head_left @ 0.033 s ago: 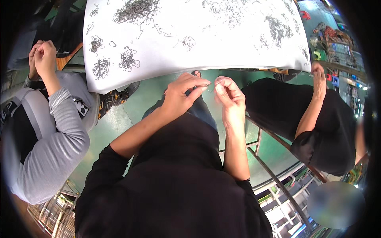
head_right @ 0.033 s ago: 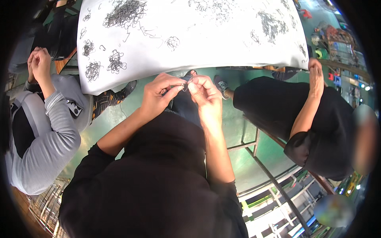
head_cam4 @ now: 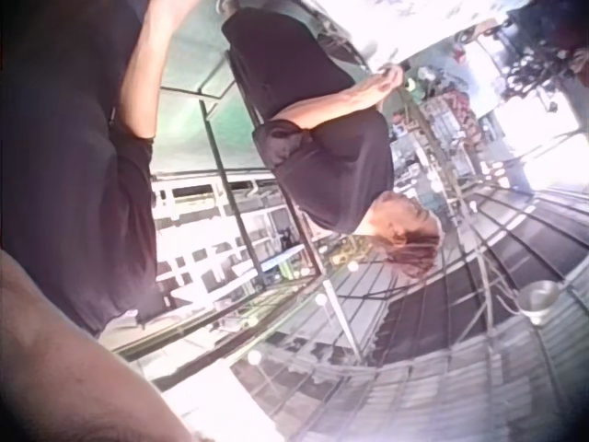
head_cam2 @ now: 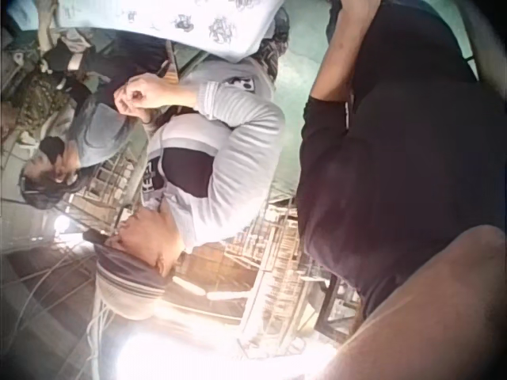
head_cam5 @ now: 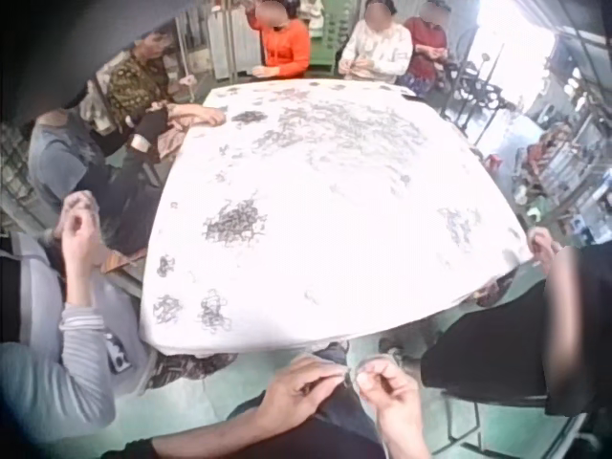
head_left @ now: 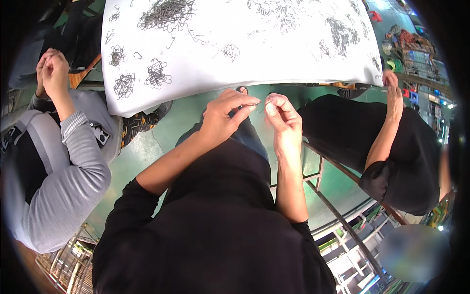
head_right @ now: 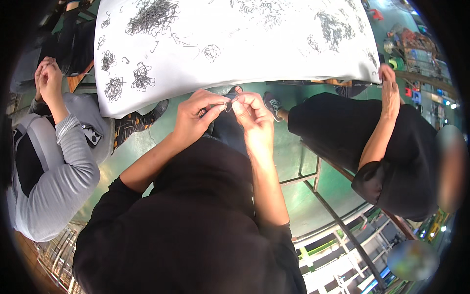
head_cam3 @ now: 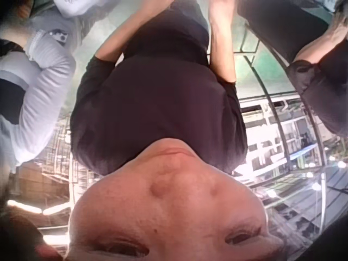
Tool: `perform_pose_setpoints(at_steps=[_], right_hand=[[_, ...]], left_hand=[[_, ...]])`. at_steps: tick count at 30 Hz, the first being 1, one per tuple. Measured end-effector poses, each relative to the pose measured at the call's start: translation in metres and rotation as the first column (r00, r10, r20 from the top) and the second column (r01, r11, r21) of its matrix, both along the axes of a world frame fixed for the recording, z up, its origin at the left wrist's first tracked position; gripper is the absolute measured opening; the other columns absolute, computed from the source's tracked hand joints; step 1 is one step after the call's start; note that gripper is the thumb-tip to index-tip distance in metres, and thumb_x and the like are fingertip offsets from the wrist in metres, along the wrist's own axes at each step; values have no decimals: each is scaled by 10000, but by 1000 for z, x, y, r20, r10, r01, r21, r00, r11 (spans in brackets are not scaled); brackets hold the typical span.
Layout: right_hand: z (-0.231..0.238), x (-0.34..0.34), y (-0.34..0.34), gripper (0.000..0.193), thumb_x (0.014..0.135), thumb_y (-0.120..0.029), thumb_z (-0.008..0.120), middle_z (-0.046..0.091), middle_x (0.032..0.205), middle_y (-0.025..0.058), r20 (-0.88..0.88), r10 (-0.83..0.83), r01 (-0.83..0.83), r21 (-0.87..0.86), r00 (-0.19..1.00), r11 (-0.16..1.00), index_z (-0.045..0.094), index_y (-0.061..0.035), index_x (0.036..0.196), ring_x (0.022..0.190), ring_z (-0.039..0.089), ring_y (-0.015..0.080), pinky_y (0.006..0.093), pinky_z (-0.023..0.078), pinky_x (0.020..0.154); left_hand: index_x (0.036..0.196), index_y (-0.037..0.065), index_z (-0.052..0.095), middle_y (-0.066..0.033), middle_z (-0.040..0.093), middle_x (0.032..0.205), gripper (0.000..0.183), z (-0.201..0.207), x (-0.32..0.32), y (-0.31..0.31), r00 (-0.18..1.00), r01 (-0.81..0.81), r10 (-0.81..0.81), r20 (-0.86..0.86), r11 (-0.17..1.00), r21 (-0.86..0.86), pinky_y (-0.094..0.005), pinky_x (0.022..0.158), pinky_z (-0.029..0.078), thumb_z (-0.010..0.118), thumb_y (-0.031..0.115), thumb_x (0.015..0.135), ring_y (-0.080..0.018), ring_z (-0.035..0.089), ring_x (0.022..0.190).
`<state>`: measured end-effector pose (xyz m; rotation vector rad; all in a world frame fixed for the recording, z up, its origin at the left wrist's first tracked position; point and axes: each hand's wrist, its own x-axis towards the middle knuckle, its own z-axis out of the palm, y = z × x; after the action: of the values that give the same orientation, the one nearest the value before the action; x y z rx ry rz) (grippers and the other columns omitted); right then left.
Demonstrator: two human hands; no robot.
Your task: The person repeatedly picks up small wire pieces from a large white sheet, separates them by hand, and places them back on the sheet. The task is performed alongside other workers in a shared workspace.
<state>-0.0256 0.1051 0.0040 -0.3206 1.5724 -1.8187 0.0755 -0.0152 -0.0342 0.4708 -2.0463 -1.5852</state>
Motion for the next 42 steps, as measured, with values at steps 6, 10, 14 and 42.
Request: perform_pose_setpoints(at_steps=[6, 10, 14, 42], right_hand=[[-18, -7, -5, 21, 869, -39, 635, 579, 1017, 19, -98, -175, 175, -11, 980, 985, 631, -23, 883, 760, 478, 81, 227, 387, 684], [-24, -11, -7, 45, 862, -35, 644, 513, 1042, 50, -318, -246, 245, -45, 916, 968, 612, -23, 892, 900, 501, 123, 254, 433, 784], [-28, -17, -8, 72, 851, -37, 657, 482, 1033, 72, -506, -314, 286, -135, 803, 949, 600, -28, 894, 911, 488, 138, 258, 440, 785], [-36, -27, -14, 56, 831, -50, 664, 534, 978, 81, -614, -104, 187, 73, 783, 980, 632, -43, 877, 817, 504, 160, 266, 426, 681]], left_hand=[[983, 58, 703, -54, 694, 924, 179, -2, -21, -4, 998, 56, -58, -39, 996, -66, -252, 638, 475, 663, 17, 814, -145, 590, 822], [1023, 72, 685, -72, 657, 862, 252, -2, -37, 0, 994, 25, -37, -100, 992, -120, -346, 856, 461, 674, 8, 780, -226, 568, 762], [1020, 74, 677, -75, 651, 888, 237, -15, -57, -15, 990, 4, -30, -140, 983, -185, -357, 820, 457, 684, 62, 783, -251, 566, 812], [947, 14, 632, -51, 670, 785, 149, 3, -93, -51, 972, -24, -68, 227, 925, 380, -224, 601, 488, 663, 126, 853, -84, 627, 716]])
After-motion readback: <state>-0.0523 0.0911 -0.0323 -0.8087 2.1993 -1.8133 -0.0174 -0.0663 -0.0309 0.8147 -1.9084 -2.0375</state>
